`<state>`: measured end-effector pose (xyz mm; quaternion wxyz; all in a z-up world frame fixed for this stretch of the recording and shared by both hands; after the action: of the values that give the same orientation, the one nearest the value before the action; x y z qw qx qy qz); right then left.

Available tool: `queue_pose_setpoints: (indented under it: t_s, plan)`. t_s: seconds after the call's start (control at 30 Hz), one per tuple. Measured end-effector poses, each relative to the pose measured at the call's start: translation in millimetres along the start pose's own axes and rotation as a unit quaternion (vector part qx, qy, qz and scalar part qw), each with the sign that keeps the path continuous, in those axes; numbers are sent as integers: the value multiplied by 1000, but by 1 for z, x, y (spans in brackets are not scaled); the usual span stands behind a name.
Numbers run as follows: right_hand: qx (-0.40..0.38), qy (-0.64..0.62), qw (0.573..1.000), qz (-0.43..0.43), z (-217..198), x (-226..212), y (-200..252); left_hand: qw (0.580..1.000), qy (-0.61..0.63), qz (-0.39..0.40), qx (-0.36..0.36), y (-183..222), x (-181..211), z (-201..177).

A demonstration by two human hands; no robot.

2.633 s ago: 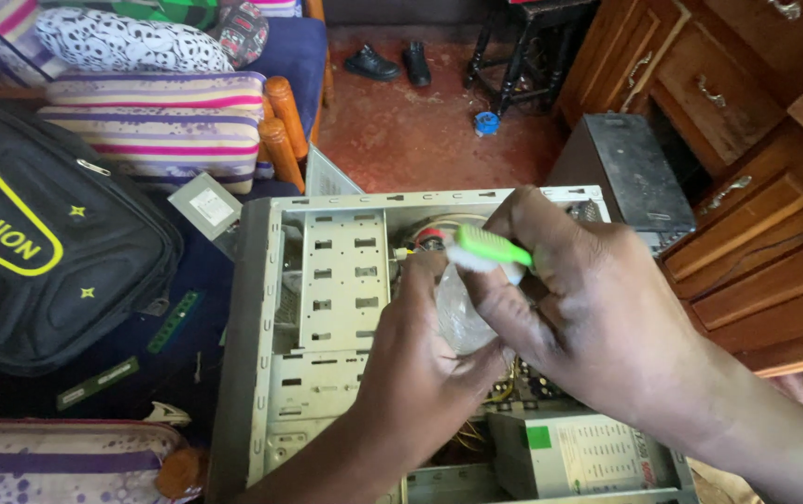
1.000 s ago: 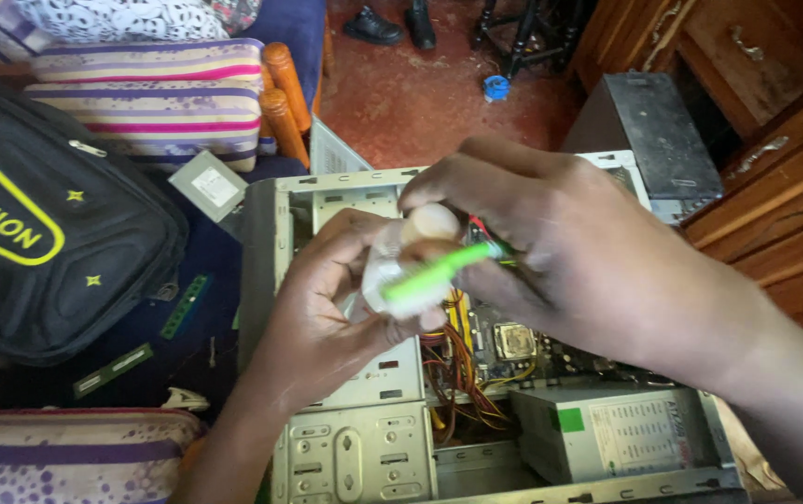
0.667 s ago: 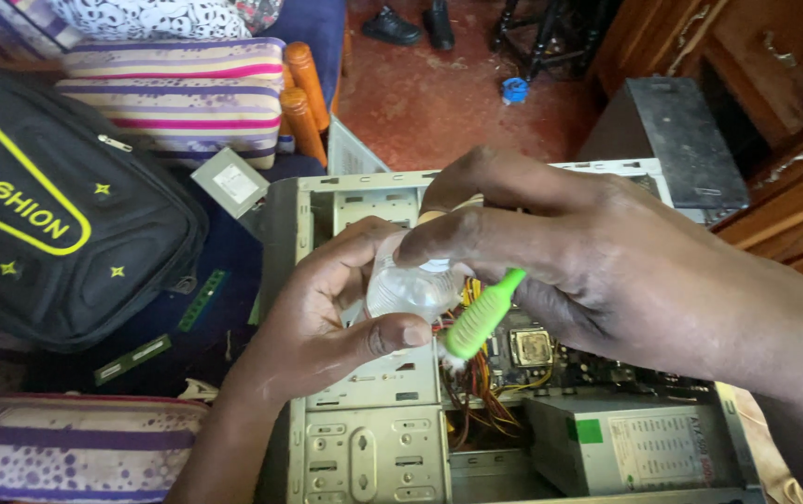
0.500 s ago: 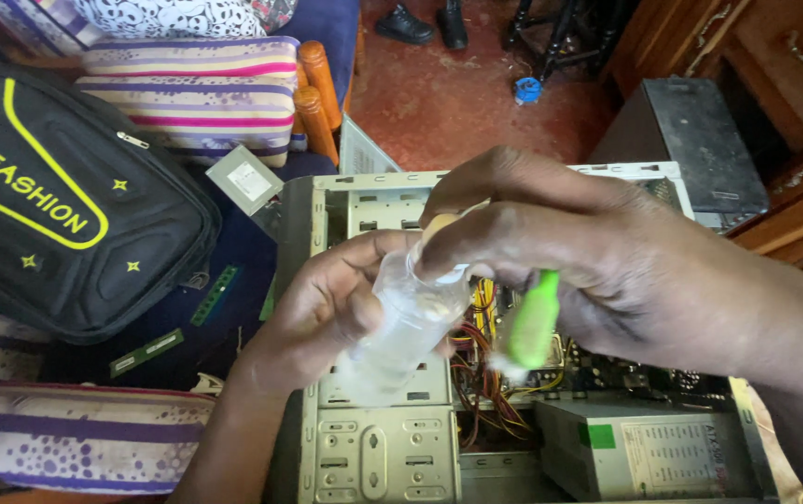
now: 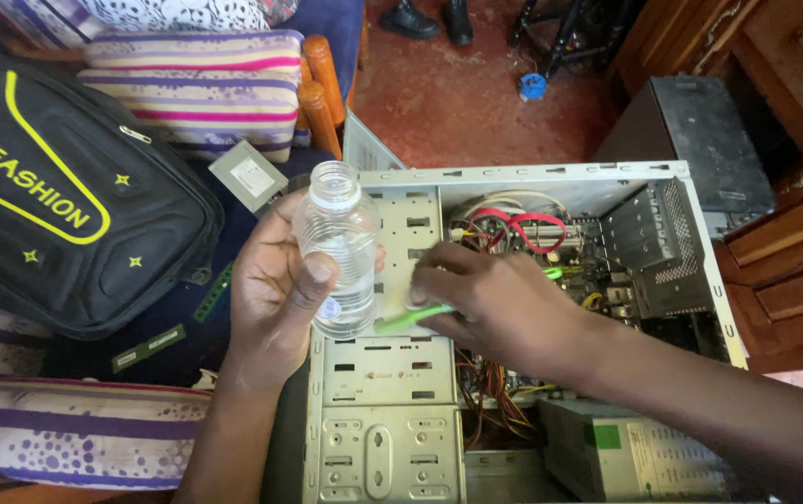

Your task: Cleaning a motherboard with a toothbrush and liquid, then installing RAM sticks into a PC case.

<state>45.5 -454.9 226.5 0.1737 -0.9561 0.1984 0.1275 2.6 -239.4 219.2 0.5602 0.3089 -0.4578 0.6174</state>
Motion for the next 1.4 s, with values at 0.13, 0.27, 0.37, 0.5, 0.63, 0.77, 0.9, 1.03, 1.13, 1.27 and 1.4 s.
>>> queue_pose_setpoints:
  t_s: [0.13,0.27,0.37,0.5,0.63,0.77,0.9,1.03,1.13,1.27,1.4]
  plan:
    - [-18,10,999,35,3,4,-1,1000,-29,7,4,3,0,-1]
    - [26,-72,997,19,-17,-3,2,998,-62,2,16,5,2,-3]
    - [35,-92,995,19,-52,-6,19,991,-128,1,32,3,14,6]
    - [65,-12,996,54,-106,-7,48,922,-371,110,15,-6,41,23]
    - [102,183,974,91,-151,-33,46,874,-454,174,-15,-26,44,39]
    - [-7,267,949,168,-159,-18,55,858,-467,205,-62,-48,31,53]
    - [-180,350,891,224,-168,-10,51,817,-516,231,-109,-56,21,61]
    - [-211,291,906,222,-165,-18,30,809,-527,227,-126,-56,11,68]
    - [-261,207,903,272,-155,-16,27,790,-552,237,-124,-59,11,68]
    - [-99,338,921,165,-154,-17,40,745,-605,265,-96,-56,16,62]
    - [-4,314,945,89,-143,-20,43,718,-631,282,-89,-56,14,62]
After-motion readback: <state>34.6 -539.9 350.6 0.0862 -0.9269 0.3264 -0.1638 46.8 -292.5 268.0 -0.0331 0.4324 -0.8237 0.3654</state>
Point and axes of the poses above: each hand's wrist, its own y-axis away from the middle knuckle, its own z-axis out of the palm, x = y × z, the point moved 1 cm from there along -y, towards the middle knuckle, and after that the axes turned 9 degrees about -z, right-handed, at the moved point
